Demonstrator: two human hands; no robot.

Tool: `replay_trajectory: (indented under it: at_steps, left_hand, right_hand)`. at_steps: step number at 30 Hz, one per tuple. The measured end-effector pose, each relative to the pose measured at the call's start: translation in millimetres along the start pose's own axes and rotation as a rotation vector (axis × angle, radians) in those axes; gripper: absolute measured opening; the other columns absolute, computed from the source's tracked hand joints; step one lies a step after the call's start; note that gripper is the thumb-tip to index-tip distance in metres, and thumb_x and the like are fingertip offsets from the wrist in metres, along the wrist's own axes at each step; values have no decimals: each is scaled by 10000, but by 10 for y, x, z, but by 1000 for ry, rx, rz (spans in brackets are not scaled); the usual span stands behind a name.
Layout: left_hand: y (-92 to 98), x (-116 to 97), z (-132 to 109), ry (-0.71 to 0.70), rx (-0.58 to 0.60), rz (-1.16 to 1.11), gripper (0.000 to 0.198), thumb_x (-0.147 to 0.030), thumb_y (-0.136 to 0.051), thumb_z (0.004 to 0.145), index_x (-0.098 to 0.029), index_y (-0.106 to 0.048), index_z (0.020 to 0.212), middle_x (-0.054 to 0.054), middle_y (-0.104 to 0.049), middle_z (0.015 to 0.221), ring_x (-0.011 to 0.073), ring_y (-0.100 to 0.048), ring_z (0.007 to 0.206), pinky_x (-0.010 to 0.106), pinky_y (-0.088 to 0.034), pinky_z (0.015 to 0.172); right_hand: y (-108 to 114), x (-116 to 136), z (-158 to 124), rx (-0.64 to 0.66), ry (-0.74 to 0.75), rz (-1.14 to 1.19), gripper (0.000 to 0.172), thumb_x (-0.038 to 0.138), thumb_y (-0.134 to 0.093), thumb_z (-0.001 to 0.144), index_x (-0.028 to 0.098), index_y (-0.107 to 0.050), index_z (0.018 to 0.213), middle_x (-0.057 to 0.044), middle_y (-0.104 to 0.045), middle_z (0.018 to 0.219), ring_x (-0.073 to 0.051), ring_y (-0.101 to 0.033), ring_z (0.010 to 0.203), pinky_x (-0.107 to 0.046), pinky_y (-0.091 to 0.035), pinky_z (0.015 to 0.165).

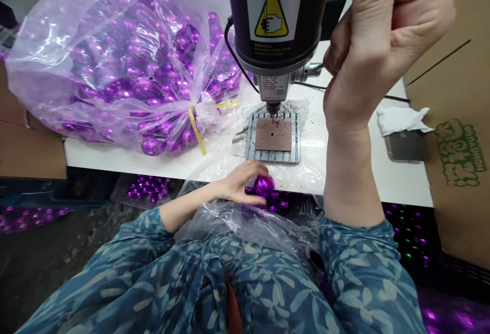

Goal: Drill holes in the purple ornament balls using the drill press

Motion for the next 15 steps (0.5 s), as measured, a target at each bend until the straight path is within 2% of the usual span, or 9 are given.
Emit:
replay_trajectory:
  at_steps: [1, 2, 3, 5, 7, 9, 11, 13, 15]
  left_hand:
    - [-43, -71, -83, -42, 100, -10, 485, -661, -837, 879, -273, -721, 1146, 68, -820, 1095, 254, -772, 1044, 454, -631, 972]
    - [-32, -85, -130, -65, 143, -12, 459, -678, -808, 905, -269, -737, 1100, 66, -826, 1054, 249, -777, 1019, 439, -629, 954]
    - [42, -33, -129, -58, 121, -1, 412, -665, -753, 959, -263, -741, 1047, 62, -822, 1001, 237, -775, 979, 423, -626, 929]
    - [356, 252, 6, 36, -60, 64, 356, -564, -600, 1078, -251, -718, 955, 48, -788, 884, 210, -741, 864, 393, -612, 867]
    - [765, 699, 255, 238, -239, 215, 293, -434, -534, 1108, -235, -706, 979, 65, -771, 893, 215, -706, 842, 403, -602, 871]
    - [1143, 1155, 557, 457, -317, 362, 197, -300, -557, 1070, -201, -716, 1008, 138, -783, 1002, 288, -723, 999, 492, -584, 1006]
    - [1453, 1520, 834, 638, -382, 452, 175, -171, -612, 992, -158, -731, 1120, 227, -759, 1260, 397, -673, 1298, 591, -506, 1166]
    - [1652, 1740, 1063, 697, -430, 512, 333, -104, -646, 938, -140, -721, 1261, 258, -653, 1520, 456, -505, 1545, 653, -394, 1283]
    - [1742, 1878, 1215, 708, -422, 540, 427, -70, -650, 919, -140, -708, 1336, 245, -558, 1656, 465, -401, 1636, 685, -310, 1338]
  right_hand:
    - [10, -3, -4, 1, -18, 7, 323, 442, -711, 922, 145, -639, 817, 64, -481, 623, 2, -334, 404, -267, -107, 453]
    - [11, -2, -7, 6, -40, 14, 248, 326, -677, 977, 134, -640, 824, 46, -583, 710, 10, -362, 413, -266, -120, 460]
    - [17, 5, -8, -11, -50, 29, 221, 238, -634, 1004, 128, -631, 813, 32, -639, 775, 15, -369, 412, -270, -120, 461]
    - [31, 18, -5, -59, -59, 28, 244, 172, -589, 1018, 133, -612, 778, 33, -644, 783, 21, -343, 395, -289, -106, 457]
    - [35, 23, 2, -81, -43, 3, 261, 242, -631, 997, 154, -627, 752, 57, -507, 633, 5, -316, 380, -305, -86, 452]
    - [17, 19, 7, -41, -27, 7, 283, 406, -701, 920, 175, -672, 759, 61, -332, 533, -26, -330, 391, -307, -85, 458]
    - [6, 29, 3, -7, 1, 77, 358, 534, -744, 821, 185, -696, 760, 62, -237, 505, -37, -306, 398, -300, -82, 462]
    - [-2, 50, -10, 3, 14, 119, 395, 577, -759, 779, 188, -695, 753, 65, -244, 508, -24, -255, 401, -290, -87, 458]
    - [-12, 89, -28, -5, 31, 100, 407, 592, -746, 773, 191, -684, 750, 67, -231, 511, -11, -224, 406, -274, -99, 456]
Point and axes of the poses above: each hand's wrist, its own z-axis towards the middle knuckle, its own y-axis out of the back of the hand, x = y × z, the point moved 6 cm from there along z, towards the middle knuckle
